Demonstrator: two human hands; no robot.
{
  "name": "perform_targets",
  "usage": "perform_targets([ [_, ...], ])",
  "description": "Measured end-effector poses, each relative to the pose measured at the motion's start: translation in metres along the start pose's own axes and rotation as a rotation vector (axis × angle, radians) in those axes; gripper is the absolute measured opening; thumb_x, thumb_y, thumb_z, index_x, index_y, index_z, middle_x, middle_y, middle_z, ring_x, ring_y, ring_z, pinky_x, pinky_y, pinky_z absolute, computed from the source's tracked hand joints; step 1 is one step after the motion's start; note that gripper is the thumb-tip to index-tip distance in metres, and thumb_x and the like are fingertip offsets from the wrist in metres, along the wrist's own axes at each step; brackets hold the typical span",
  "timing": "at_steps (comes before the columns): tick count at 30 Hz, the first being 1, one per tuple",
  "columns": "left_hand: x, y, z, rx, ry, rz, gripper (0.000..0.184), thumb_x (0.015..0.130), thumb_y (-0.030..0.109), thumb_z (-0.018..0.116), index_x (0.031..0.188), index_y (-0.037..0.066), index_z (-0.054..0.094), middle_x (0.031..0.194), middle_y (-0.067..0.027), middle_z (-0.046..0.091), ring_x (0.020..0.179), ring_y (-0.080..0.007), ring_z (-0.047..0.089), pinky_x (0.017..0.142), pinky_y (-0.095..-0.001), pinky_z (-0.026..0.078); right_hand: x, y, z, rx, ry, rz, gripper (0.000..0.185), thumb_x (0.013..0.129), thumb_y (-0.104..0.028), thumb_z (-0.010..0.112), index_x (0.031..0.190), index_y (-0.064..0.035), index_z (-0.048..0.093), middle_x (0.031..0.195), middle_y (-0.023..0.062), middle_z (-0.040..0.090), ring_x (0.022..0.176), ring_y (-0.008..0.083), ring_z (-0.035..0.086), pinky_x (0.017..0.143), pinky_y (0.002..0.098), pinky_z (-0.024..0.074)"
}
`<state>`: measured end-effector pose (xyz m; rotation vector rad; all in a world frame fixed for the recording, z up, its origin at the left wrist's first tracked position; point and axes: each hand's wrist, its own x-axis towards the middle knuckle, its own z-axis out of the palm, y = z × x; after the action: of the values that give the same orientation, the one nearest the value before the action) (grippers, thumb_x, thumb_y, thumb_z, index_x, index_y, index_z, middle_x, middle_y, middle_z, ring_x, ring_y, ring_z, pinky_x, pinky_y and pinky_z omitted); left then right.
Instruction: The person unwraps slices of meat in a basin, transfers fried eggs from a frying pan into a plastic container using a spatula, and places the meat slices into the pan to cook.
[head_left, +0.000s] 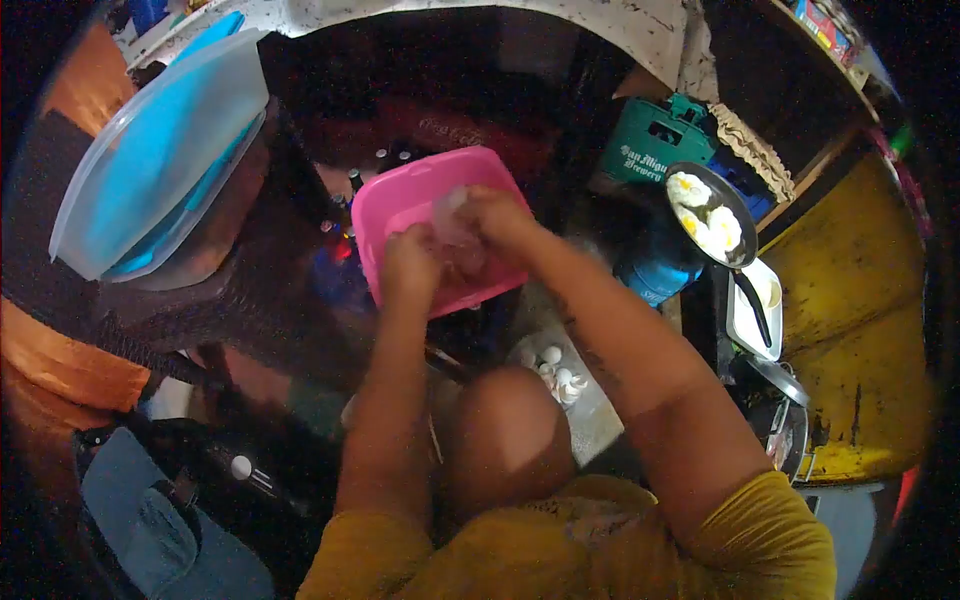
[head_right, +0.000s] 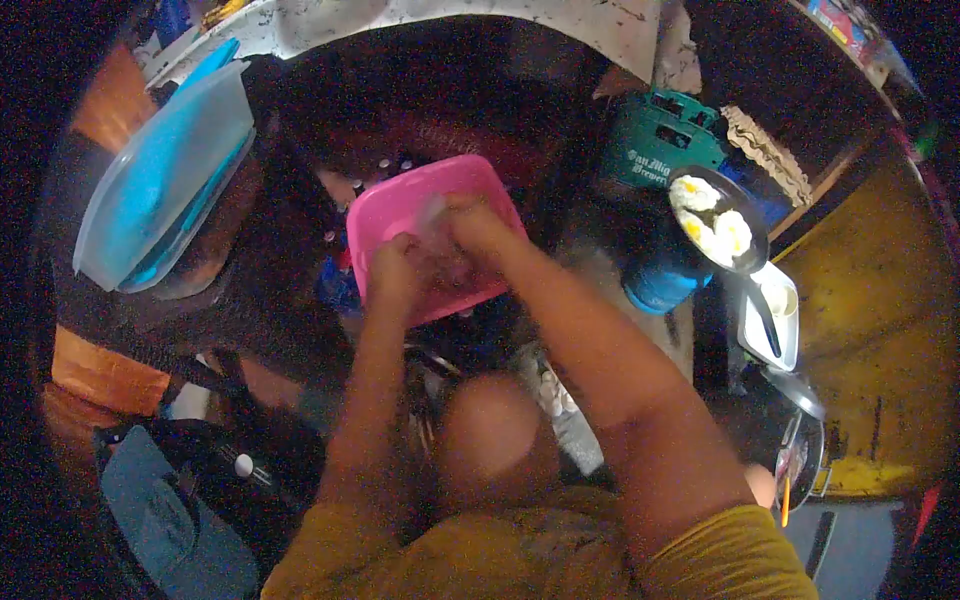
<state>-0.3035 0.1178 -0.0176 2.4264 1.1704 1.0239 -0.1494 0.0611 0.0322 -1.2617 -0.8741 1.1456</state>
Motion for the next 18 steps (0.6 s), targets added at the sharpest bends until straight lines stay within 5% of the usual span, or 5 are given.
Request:
perform_targets([
  [1,0.017,-0.016,0.012,-0.092,-0.025,-0.085,0.031,0.083,0.014,0.062,0.114,0.009,0.058,0.086,-0.0193,0.060,0.082,-0.0392,0.061,0.078,-0.0443,0.051,-0.005,-0.009,0.000,-0.006,0.008,-0.007,0.037,0.086,-0.021,0.061,0.115,0.0005,0.058,0.109,0.0228,0.064,0.099,0.0347,0.064,0.084,0.0418,0.0518],
  [3,0.030,-0.028,0.012,-0.193,-0.073,-0.165,0.019,0.087,0.015,0.059,0.105,0.009,0.059,0.081,-0.0159,0.060,0.074,-0.0349,0.062,0.071,-0.0424,0.053,-0.028,-0.025,0.002,-1.106,0.143,-0.196,0.038,0.078,-0.015,0.066,0.111,0.0015,0.060,0.106,0.0239,0.064,0.098,0.0361,0.064,0.083,0.0409,0.0528],
  [10,0.047,-0.029,-0.018,-1.171,0.140,-0.616,0.013,0.098,0.014,0.044,0.089,0.008,0.051,0.077,-0.0058,0.056,0.059,-0.0145,0.056,0.045,-0.0275,0.048,-0.014,0.010,-0.037,-1.686,0.321,0.032,0.038,0.085,-0.029,0.063,0.111,-0.0025,0.067,0.107,0.0227,0.066,0.102,0.0369,0.064,0.087,0.0444,0.0511],
  [12,0.045,-0.029,-0.012,-1.249,0.188,-0.556,0.012,0.098,0.012,0.043,0.091,0.007,0.052,0.078,-0.0061,0.057,0.059,-0.0150,0.056,0.047,-0.0283,0.049,-0.007,0.009,-0.045,-0.897,0.496,-0.254,0.034,0.075,-0.011,0.069,0.108,-0.0023,0.064,0.098,0.0205,0.067,0.086,0.0352,0.067,0.079,0.0413,0.0542],
  [18,0.050,-0.013,-0.001,-0.707,0.318,-0.159,0.010,0.096,0.007,0.046,0.094,0.002,0.055,0.083,-0.0049,0.057,0.072,-0.0132,0.054,0.068,-0.0268,0.046,0.016,-0.018,-0.041,0.247,0.277,-0.124,0.012,0.088,-0.008,0.056,0.100,-0.0054,0.060,0.095,0.0119,0.065,0.088,0.0307,0.066,0.079,0.0500,0.0551],
])
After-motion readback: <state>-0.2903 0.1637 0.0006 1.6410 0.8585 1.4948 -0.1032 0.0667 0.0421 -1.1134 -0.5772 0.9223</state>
